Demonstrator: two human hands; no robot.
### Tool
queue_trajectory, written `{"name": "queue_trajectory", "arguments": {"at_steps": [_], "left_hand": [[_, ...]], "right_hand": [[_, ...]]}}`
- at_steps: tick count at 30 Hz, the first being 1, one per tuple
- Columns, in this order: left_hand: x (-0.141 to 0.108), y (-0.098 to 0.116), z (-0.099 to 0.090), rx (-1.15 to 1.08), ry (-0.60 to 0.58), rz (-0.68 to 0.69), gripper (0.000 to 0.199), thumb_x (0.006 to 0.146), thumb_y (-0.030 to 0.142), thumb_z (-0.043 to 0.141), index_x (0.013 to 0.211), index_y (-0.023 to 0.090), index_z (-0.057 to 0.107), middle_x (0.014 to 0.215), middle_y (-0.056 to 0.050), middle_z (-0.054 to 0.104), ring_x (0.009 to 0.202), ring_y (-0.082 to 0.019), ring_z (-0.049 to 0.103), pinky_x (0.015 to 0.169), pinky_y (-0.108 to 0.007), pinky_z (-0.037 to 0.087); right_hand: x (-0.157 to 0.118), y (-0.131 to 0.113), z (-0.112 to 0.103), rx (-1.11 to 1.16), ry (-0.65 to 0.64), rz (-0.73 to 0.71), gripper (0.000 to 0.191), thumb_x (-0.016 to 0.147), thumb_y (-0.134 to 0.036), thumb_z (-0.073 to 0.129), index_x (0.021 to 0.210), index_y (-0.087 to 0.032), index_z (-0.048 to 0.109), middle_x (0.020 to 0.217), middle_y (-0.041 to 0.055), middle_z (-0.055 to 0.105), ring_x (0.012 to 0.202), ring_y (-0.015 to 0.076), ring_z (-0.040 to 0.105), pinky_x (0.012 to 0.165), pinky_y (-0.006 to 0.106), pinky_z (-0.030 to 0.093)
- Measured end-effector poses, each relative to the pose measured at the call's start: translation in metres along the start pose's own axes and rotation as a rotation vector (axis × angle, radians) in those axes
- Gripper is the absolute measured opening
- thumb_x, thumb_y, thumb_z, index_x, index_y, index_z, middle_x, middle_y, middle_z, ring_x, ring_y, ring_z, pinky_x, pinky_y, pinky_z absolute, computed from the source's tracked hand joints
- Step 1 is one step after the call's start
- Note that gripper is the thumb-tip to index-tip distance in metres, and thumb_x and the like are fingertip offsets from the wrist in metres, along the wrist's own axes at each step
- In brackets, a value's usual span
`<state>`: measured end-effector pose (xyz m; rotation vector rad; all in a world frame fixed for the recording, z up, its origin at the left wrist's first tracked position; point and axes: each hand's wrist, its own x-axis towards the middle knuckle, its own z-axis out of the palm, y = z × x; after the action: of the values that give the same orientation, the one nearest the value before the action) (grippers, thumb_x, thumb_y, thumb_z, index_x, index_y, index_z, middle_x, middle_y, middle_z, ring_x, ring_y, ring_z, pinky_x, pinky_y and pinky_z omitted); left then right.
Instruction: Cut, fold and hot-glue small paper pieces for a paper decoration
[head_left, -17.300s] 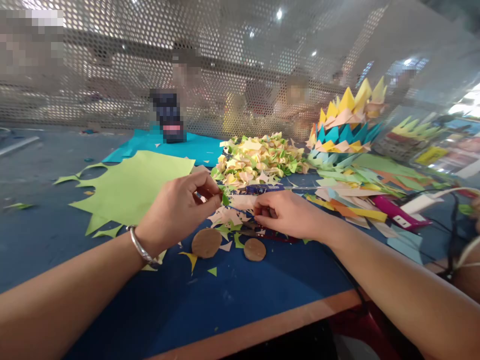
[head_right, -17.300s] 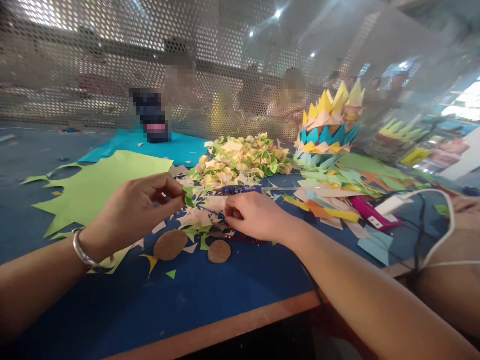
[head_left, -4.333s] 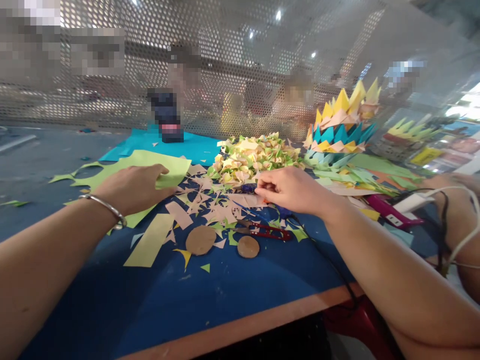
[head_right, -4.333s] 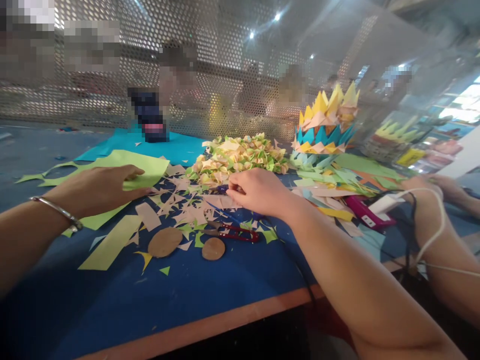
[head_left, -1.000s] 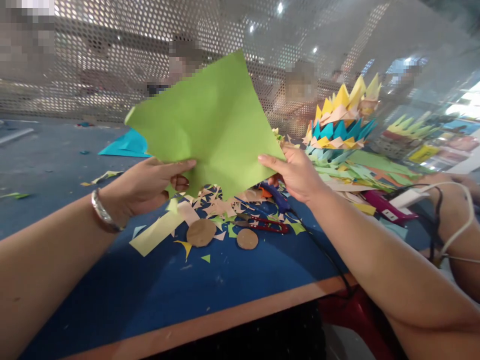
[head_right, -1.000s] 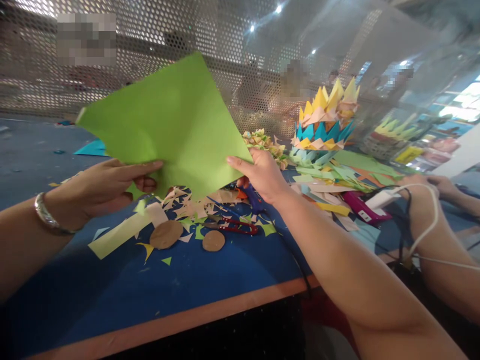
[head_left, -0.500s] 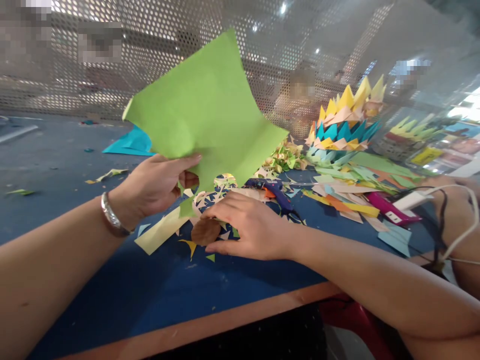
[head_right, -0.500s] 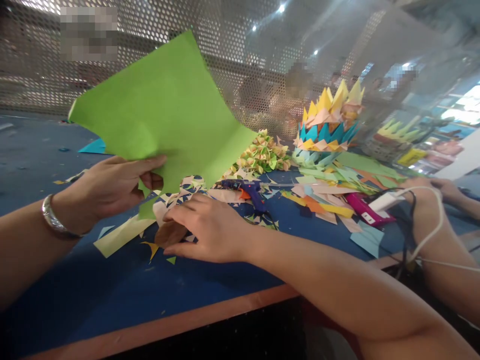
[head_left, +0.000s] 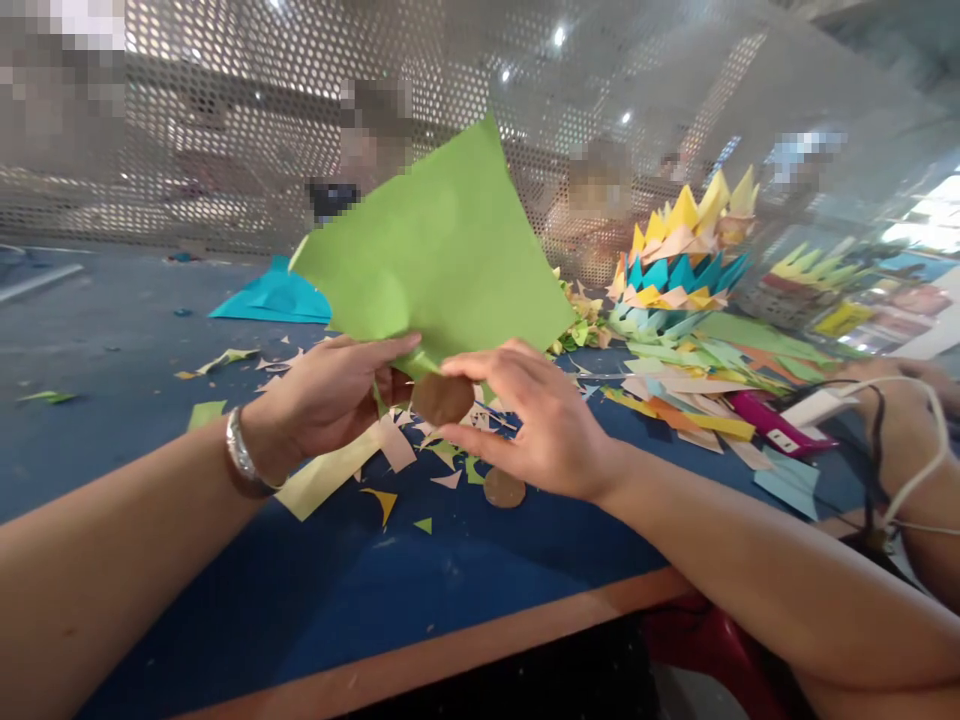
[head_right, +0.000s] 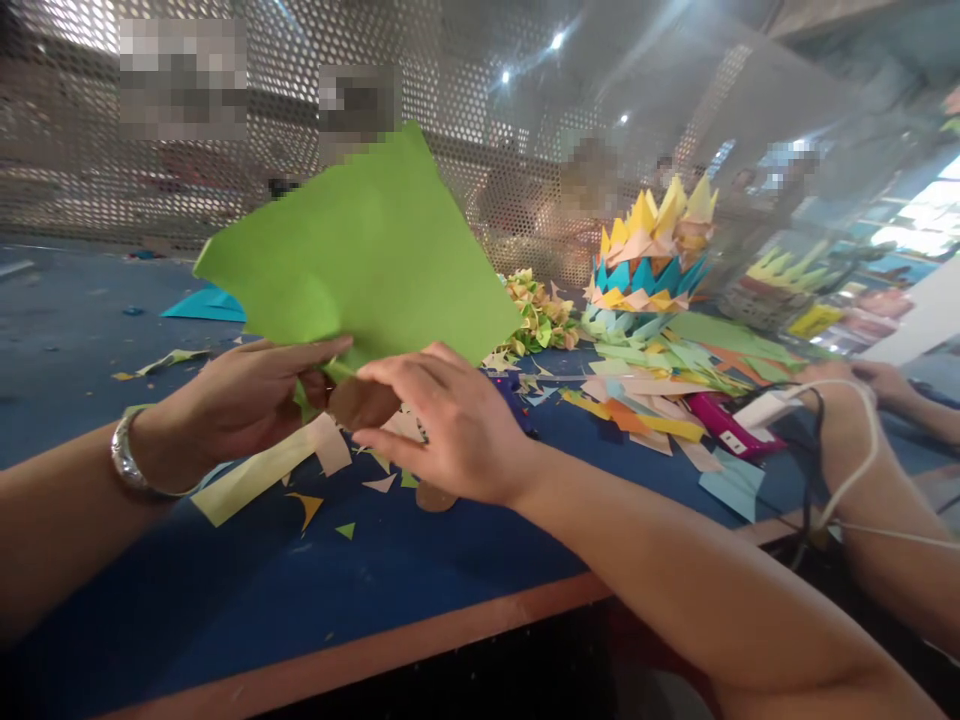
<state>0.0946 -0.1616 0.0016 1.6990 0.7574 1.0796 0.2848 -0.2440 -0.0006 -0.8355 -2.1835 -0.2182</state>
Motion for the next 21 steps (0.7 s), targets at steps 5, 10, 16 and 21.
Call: {"name": "queue_trajectory", "arguments": {"at_steps": [5,10,16,21], "left_hand": [[-0.007,0.005,0.011,-0.249,-0.172,-0.183,0.024,0.09,0.027,0.053,0.077,0.017,0.071,0.082,-0.012,0.077,0.076,-0.024,0.074,0.072,-0.041,0.061],[-0.009,0.008,0.012,-0.189,-0.152,-0.183,0.026,0.092,0.031,0.052,0.081,0.019,0.073,0.09,-0.014,0.078,0.082,-0.027,0.075,0.073,-0.043,0.061],[-0.007,0.014,0.011,-0.416,-0.013,-0.431,0.022,0.093,0.024,0.059,0.076,0.018,0.071,0.073,-0.007,0.074,0.059,-0.015,0.067,0.063,-0.027,0.059],[-0.011,0.026,0.02,-0.519,0.01,-0.519,0.023,0.096,0.019,0.055,0.09,0.016,0.077,0.076,-0.007,0.076,0.067,-0.016,0.071,0.065,-0.023,0.057]], "right_hand": [[0.001,0.013,-0.002,-0.148,0.04,0.031,0.03,0.095,-0.033,0.064,0.119,-0.016,0.06,0.107,0.0131,0.073,0.096,0.0272,0.066,0.088,0.044,0.051],[0.001,0.011,-0.004,-0.19,0.073,0.017,0.029,0.095,-0.029,0.064,0.12,-0.015,0.06,0.109,0.0135,0.073,0.099,0.0272,0.066,0.091,0.045,0.05],[0.001,0.008,-0.006,-0.112,0.126,0.074,0.03,0.094,-0.031,0.064,0.119,-0.016,0.061,0.112,0.013,0.073,0.101,0.0245,0.067,0.09,0.04,0.054],[0.002,0.011,-0.004,-0.137,0.079,-0.047,0.03,0.094,-0.034,0.064,0.117,-0.015,0.061,0.109,0.0135,0.074,0.097,0.0254,0.069,0.088,0.043,0.053]]}}
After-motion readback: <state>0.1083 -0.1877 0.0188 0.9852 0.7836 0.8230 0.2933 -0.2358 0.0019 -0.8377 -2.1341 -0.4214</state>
